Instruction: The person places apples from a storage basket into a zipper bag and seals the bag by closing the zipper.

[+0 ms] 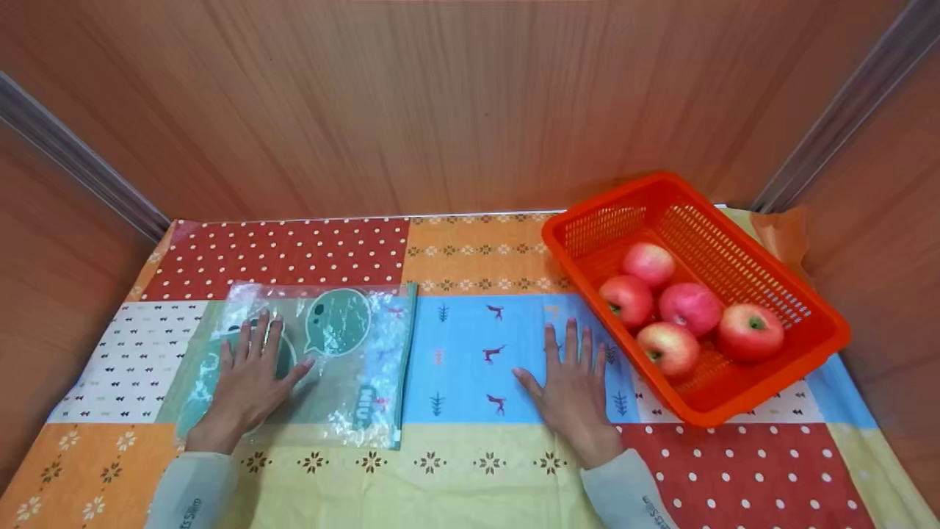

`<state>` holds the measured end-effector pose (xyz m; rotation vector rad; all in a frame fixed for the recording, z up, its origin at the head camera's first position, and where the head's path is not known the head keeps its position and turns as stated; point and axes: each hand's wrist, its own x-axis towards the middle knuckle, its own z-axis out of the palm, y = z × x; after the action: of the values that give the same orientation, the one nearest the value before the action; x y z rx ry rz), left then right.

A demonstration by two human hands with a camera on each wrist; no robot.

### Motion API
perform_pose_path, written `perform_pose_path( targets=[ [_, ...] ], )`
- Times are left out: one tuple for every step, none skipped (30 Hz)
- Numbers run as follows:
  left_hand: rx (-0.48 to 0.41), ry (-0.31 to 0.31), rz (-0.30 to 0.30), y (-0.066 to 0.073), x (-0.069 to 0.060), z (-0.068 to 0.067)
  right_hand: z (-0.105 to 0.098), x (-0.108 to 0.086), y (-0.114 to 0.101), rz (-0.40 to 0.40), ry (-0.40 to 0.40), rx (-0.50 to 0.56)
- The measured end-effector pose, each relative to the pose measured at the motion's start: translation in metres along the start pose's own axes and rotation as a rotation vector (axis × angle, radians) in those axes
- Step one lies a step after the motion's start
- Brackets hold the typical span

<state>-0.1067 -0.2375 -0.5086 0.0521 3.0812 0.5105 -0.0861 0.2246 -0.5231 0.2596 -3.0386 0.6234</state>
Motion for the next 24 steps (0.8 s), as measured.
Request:
perform_pose_path(
  targets=[
    [-0.001,0.003,0.003,0.001,0.000,0.000,0.000,0.000,0.000,0.000,-0.002,-0.001],
    [-0.001,0.004,0.007,0.002,0.000,0.000,-0.001,0.000,0.000,0.000,-0.002,-0.002],
    [0.000,0.005,0.011,0.003,0.001,0.001,-0.001,0.000,0.000,0.001,-0.002,-0.002],
    [0.000,0.003,0.017,0.004,0.001,0.001,-0.001,0.000,-0.001,0.001,-0.003,-0.003],
    [0.002,0.006,0.023,0.006,0.000,0.002,-0.001,0.000,-0.001,0.001,-0.002,-0.003],
    [0.004,0.007,0.030,0.008,0.000,0.002,-0.001,0.000,-0.002,0.002,0.001,-0.001],
    [0.003,0.007,0.036,0.010,0.000,0.003,-0.002,0.000,-0.003,0.003,0.000,0.003],
    [0.003,0.006,0.041,0.012,0.000,0.003,-0.002,-0.001,-0.004,0.005,0.000,0.008],
    [-0.001,0.004,0.044,0.015,-0.001,0.004,-0.001,-0.001,-0.005,0.005,-0.002,0.014],
    [-0.005,0.001,0.046,0.017,-0.001,0.004,-0.001,0.000,-0.007,0.005,-0.004,0.019],
    [-0.010,0.000,0.048,0.020,-0.002,0.004,0.000,0.000,-0.008,0.003,-0.006,0.023],
    [-0.015,-0.002,0.050,0.023,-0.003,0.004,0.000,0.000,-0.010,0.002,-0.010,0.028],
    [-0.020,-0.004,0.052,0.026,-0.004,0.004,0.001,0.000,-0.012,0.000,-0.013,0.031],
    [-0.022,-0.005,0.056,0.029,-0.004,0.004,0.002,0.000,-0.014,-0.001,-0.015,0.034],
    [-0.026,-0.006,0.060,0.032,-0.005,0.004,0.002,0.000,-0.016,-0.003,-0.016,0.038],
    [-0.027,-0.006,0.066,0.035,-0.005,0.005,0.003,0.000,-0.017,-0.004,-0.016,0.044],
    [-0.028,-0.004,0.071,0.038,-0.006,0.005,0.003,-0.001,-0.019,-0.005,-0.016,0.050],
    [-0.029,-0.002,0.075,0.041,-0.006,0.006,0.004,-0.001,-0.021,-0.006,-0.018,0.058],
    [-0.032,-0.004,0.079,0.043,-0.007,0.006,0.004,-0.001,-0.023,-0.007,-0.018,0.064],
    [-0.036,-0.007,0.081,0.046,-0.007,0.007,0.005,-0.001,-0.024,-0.009,-0.018,0.070],
    [-0.041,-0.012,0.081,0.048,-0.008,0.007,0.005,-0.001,-0.026,-0.013,-0.016,0.076],
    [-0.048,-0.015,0.084,0.051,-0.008,0.007,0.006,-0.001,-0.027,-0.018,-0.012,0.080],
    [-0.055,-0.022,0.085,0.053,-0.009,0.007,0.006,-0.001,-0.029,-0.022,-0.011,0.081],
    [-0.063,-0.030,0.088,0.056,-0.009,0.008,0.007,-0.001,-0.030,-0.027,-0.007,0.082]
  ],
)
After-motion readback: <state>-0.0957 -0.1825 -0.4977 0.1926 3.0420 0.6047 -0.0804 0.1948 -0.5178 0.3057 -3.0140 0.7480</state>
